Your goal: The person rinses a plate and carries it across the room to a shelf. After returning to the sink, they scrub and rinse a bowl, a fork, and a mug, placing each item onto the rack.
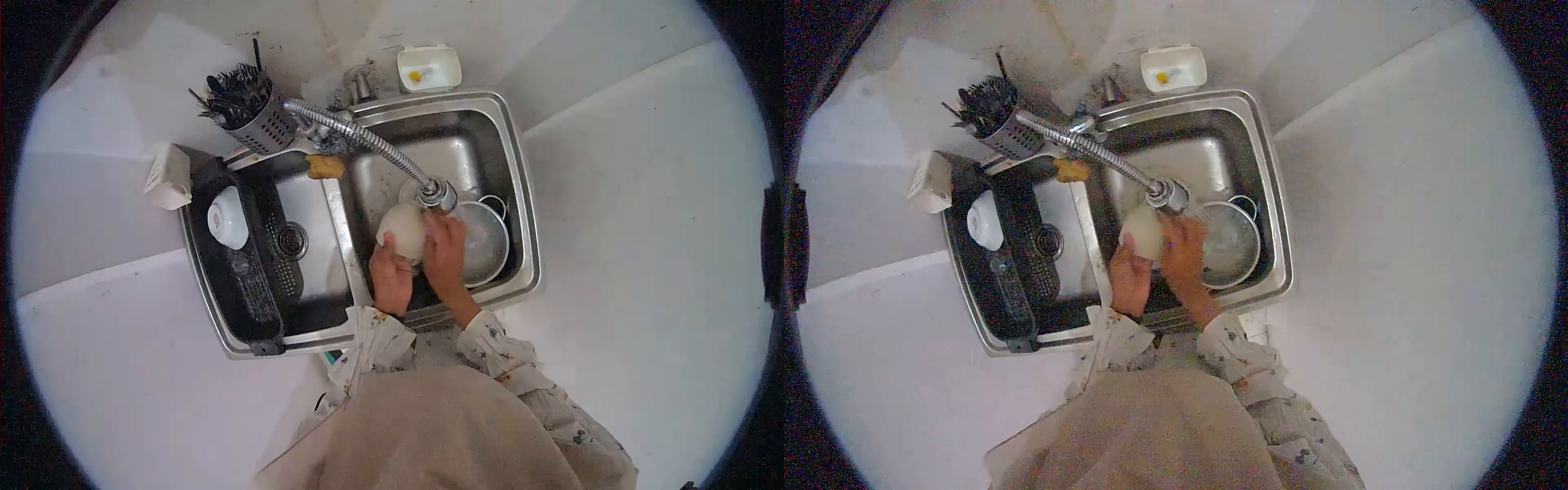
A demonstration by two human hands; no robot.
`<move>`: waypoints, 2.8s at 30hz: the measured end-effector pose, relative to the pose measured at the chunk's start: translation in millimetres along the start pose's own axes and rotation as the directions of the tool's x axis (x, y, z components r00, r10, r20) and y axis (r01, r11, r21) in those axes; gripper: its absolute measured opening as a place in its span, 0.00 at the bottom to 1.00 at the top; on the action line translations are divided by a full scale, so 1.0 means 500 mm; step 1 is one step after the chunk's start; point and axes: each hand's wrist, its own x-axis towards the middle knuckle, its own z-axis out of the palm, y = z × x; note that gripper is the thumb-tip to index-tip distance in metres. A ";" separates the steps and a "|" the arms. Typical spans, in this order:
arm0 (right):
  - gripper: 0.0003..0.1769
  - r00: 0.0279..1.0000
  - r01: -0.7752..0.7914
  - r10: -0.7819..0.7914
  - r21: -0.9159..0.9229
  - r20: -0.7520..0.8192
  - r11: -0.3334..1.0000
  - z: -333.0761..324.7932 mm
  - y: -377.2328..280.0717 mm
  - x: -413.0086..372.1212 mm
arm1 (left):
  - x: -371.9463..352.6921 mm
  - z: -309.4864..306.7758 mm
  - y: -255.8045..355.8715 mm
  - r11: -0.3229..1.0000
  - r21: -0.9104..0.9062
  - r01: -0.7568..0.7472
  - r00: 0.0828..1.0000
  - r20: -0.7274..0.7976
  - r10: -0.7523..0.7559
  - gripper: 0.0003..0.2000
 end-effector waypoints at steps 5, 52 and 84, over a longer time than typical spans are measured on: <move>0.17 0.949 0.267 -0.290 0.173 0.122 0.948 0.003 -0.014 -0.017 | -0.012 -0.009 -0.012 0.999 -0.037 0.033 0.982 0.186 -0.025 0.11; 0.16 0.796 -0.204 0.052 0.187 0.603 0.961 -0.051 0.201 0.124 | 0.106 0.111 -0.054 0.399 0.914 -0.073 0.987 0.123 -0.101 0.14; 0.17 0.342 0.186 -0.131 0.070 0.931 0.980 -0.073 0.117 0.110 | 0.034 0.099 -0.071 0.965 -0.128 0.230 0.964 0.164 -0.208 0.21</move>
